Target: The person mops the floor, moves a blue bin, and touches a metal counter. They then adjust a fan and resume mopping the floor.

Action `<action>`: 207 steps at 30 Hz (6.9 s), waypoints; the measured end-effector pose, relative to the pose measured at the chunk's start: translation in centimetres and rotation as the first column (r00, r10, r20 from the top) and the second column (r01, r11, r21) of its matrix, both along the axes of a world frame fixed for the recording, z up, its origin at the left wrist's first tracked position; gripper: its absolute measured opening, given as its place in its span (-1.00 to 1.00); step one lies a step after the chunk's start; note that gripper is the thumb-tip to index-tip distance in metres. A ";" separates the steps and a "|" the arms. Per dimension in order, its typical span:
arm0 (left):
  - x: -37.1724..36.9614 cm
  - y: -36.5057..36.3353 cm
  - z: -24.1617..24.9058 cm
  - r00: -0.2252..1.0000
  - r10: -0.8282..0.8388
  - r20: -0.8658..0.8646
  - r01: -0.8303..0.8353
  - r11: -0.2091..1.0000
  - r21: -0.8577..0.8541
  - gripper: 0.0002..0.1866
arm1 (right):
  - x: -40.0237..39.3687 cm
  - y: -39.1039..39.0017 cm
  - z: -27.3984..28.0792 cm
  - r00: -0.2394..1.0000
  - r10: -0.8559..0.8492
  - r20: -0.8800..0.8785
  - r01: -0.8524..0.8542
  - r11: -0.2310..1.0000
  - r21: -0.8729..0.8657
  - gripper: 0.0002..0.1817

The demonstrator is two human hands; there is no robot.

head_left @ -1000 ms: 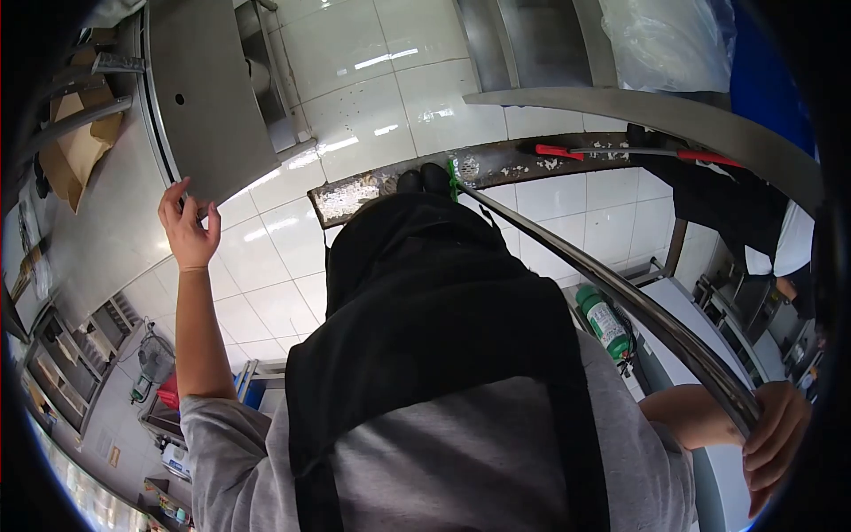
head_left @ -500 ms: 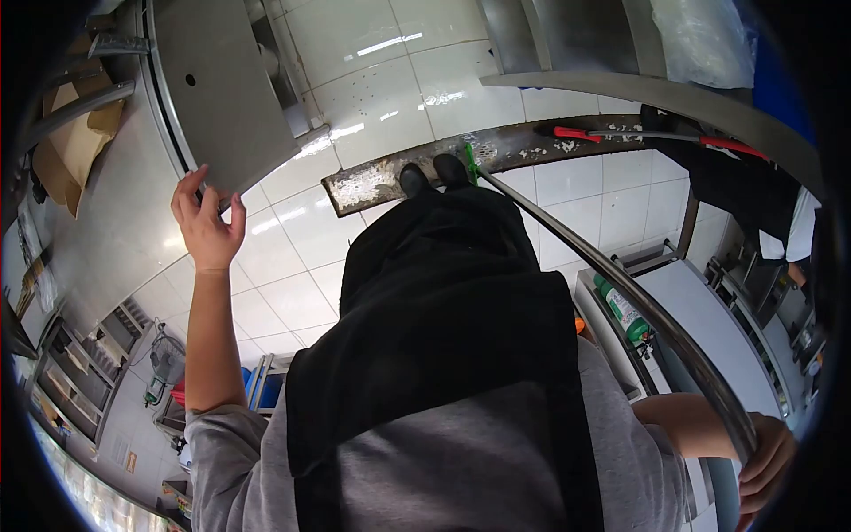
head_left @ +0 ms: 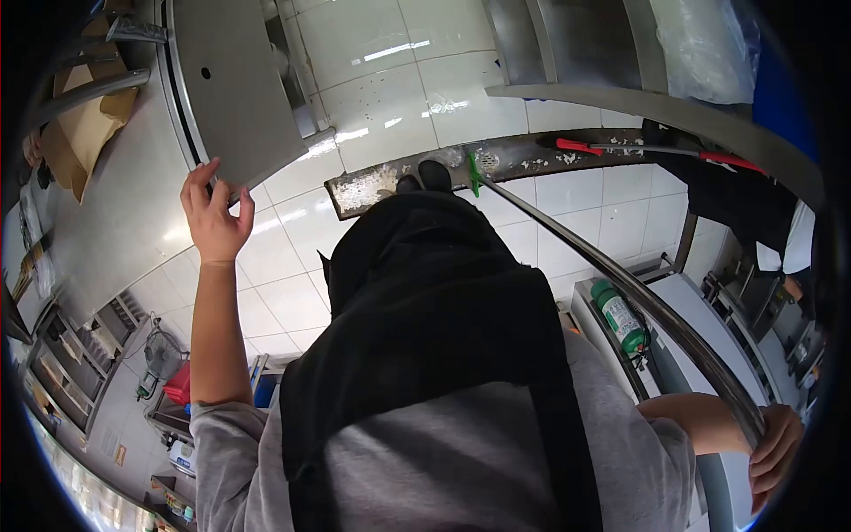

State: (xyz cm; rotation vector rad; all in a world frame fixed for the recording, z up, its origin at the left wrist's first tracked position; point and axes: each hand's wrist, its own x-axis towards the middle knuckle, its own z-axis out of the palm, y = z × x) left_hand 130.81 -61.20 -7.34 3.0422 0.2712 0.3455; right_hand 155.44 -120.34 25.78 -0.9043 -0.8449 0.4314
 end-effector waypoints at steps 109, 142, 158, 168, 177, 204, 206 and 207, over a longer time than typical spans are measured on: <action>-2.8 1.5 0.6 0.956 -0.270 -0.112 0.292 0.900 0.324 -0.72 | -18.9 2.6 3.0 0.986 -0.009 0.167 0.086 0.883 -0.461 -0.75; -1.5 2.9 0.3 0.972 -0.184 -0.147 0.183 0.983 -0.018 -0.70 | 2.7 2.9 3.6 0.847 -0.482 0.225 0.532 0.751 -0.393 -0.79; -1.5 2.7 0.3 0.971 -0.187 -0.150 0.192 0.981 0.020 -0.70 | -1.1 12.7 -0.1 0.982 -0.134 0.132 0.178 0.890 -0.420 -0.80; -1.4 2.8 0.1 0.970 -0.194 -0.148 0.201 0.979 0.032 -0.71 | -0.9 12.1 -0.3 0.985 -0.112 0.134 0.158 0.899 -0.409 -0.79; -1.6 2.7 -0.1 0.971 -0.199 -0.134 0.209 0.976 0.067 -0.69 | -2.2 12.5 -0.5 0.985 -0.109 0.132 0.153 0.910 -0.387 -0.78; -1.6 2.7 0.9 0.960 -0.231 -0.157 0.231 0.973 -0.016 -0.71 | -9.0 5.4 3.3 0.621 -0.714 0.323 0.782 0.540 -0.311 -0.73; -1.4 2.8 0.7 0.960 -0.235 -0.148 0.235 0.972 -0.019 -0.70 | -9.8 5.7 3.5 0.595 -0.740 0.312 0.798 0.498 -0.340 -0.74; -1.4 2.8 0.7 0.959 -0.246 -0.142 0.246 0.969 -0.019 -0.70 | -10.4 5.8 3.4 0.547 -0.763 0.345 0.833 0.453 -0.319 -0.77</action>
